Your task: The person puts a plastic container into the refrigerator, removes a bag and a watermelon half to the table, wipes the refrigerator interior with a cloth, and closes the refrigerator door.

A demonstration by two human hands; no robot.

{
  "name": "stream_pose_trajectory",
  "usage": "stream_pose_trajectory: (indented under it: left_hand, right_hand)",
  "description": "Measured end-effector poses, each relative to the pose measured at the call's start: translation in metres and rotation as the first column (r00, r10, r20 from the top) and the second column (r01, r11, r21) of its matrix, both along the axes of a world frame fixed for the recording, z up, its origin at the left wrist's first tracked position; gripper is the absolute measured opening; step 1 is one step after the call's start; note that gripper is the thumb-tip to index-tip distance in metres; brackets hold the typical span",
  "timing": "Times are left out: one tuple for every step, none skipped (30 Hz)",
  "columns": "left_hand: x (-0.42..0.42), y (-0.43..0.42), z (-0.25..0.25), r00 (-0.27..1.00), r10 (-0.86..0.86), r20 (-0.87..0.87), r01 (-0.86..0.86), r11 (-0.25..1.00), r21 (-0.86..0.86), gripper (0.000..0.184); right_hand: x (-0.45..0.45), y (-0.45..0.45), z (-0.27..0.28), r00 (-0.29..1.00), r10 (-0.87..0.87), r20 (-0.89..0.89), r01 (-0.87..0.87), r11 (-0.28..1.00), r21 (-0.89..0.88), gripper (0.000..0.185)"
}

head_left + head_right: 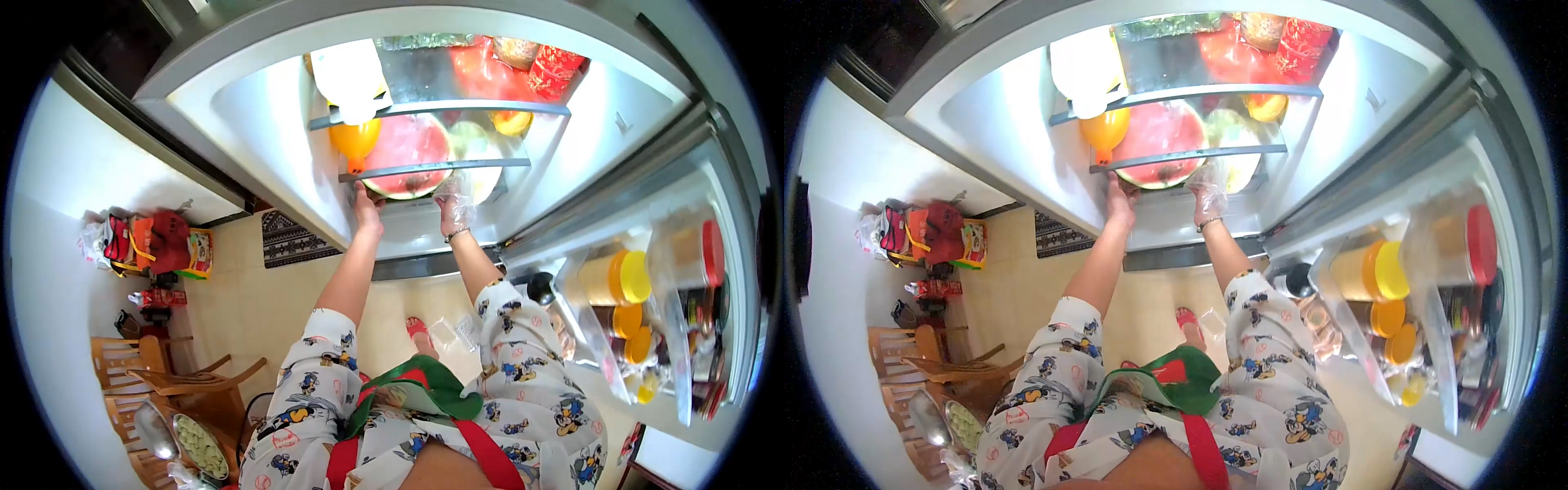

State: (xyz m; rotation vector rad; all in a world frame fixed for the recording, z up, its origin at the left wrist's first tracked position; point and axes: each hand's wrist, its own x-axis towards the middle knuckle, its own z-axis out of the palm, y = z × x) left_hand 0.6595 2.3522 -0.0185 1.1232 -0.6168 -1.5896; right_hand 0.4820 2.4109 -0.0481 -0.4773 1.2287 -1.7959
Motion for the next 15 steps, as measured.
stream_pose_trajectory:
  left_hand:
    - [-0.008, -0.014, -0.002, 0.989, 0.1, -0.105, -0.095, 0.994, 0.049, 0.038]
    - [-0.014, -0.024, -0.006, 0.958, 0.201, -0.206, -0.182, 0.977, 0.108, 0.036]
    - [-0.009, -0.03, -0.011, 0.962, 0.127, -0.242, -0.107, 0.99, 0.094, 0.044]
    - [-0.01, -0.032, -0.008, 0.942, 0.143, -0.303, -0.138, 0.99, 0.036, 0.045]
    - [-0.009, -0.036, -0.009, 0.917, 0.071, -0.392, -0.104, 0.993, -0.064, 0.046]
    - [-0.008, -0.039, -0.01, 0.883, -0.009, -0.47, -0.078, 0.983, -0.166, 0.048]
    - [-0.012, -0.038, 0.0, 0.883, -0.005, -0.469, -0.081, 0.983, -0.164, 0.048]
    - [-0.018, -0.036, 0.014, 0.863, -0.02, -0.504, -0.081, 0.981, -0.177, 0.049]
    - [-0.022, -0.032, 0.024, 0.843, -0.034, -0.537, -0.078, 0.98, -0.184, 0.051]
    - [-0.024, -0.032, 0.019, 0.844, -0.028, -0.536, -0.08, 0.981, -0.177, 0.051]
    - [-0.026, -0.031, 0.014, 0.855, -0.036, -0.518, -0.08, 0.976, -0.201, 0.051]
    - [-0.027, -0.031, 0.01, 0.865, -0.044, -0.499, -0.08, 0.971, -0.225, 0.051]
    - [-0.026, -0.031, 0.008, 0.866, -0.079, -0.494, -0.05, 0.969, -0.243, 0.052]
    - [-0.026, -0.031, 0.007, 0.866, -0.075, -0.495, -0.053, 0.969, -0.241, 0.052]
    - [-0.027, -0.031, 0.006, 0.874, -0.045, -0.483, -0.06, 0.978, -0.2, 0.048]
  right_hand:
    - [0.002, -0.004, -0.002, 0.998, -0.019, 0.065, 0.022, 0.999, -0.047, 0.042]
    - [-0.001, -0.006, -0.002, 0.998, -0.015, 0.065, 0.017, 0.999, -0.045, 0.042]
    - [-0.005, -0.006, -0.002, 0.934, -0.018, 0.358, 0.063, 0.992, -0.114, 0.05]
    - [-0.004, -0.004, 0.011, 0.786, 0.002, 0.619, 0.127, 0.978, -0.163, 0.058]
    - [0.001, 0.001, 0.032, 0.737, 0.062, 0.673, 0.104, 0.974, -0.203, 0.057]
    - [0.002, 0.001, 0.043, 0.737, 0.063, 0.673, 0.101, 0.974, -0.201, 0.057]
    - [0.003, 0.0, 0.049, 0.723, 0.101, 0.683, 0.089, 0.968, -0.237, 0.059]
    - [0.003, -0.002, 0.048, 0.709, 0.139, 0.692, 0.078, 0.959, -0.272, 0.062]
    - [0.004, -0.005, 0.041, 0.69, 0.141, 0.71, 0.069, 0.964, -0.258, 0.067]
    - [0.006, -0.007, 0.043, 0.688, 0.136, 0.713, 0.068, 0.966, -0.25, 0.067]
    - [0.008, -0.007, 0.045, 0.705, 0.135, 0.696, 0.059, 0.967, -0.247, 0.067]
    - [0.01, -0.005, 0.047, 0.722, 0.133, 0.679, 0.049, 0.969, -0.243, 0.067]
    - [0.011, -0.001, 0.052, 0.749, 0.202, 0.631, -0.001, 0.953, -0.303, 0.064]
    - [0.013, 0.001, 0.057, 0.748, 0.203, 0.632, -0.004, 0.953, -0.302, 0.064]
    - [0.016, 0.004, 0.062, 0.763, 0.153, 0.628, 0.026, 0.964, -0.266, 0.06]
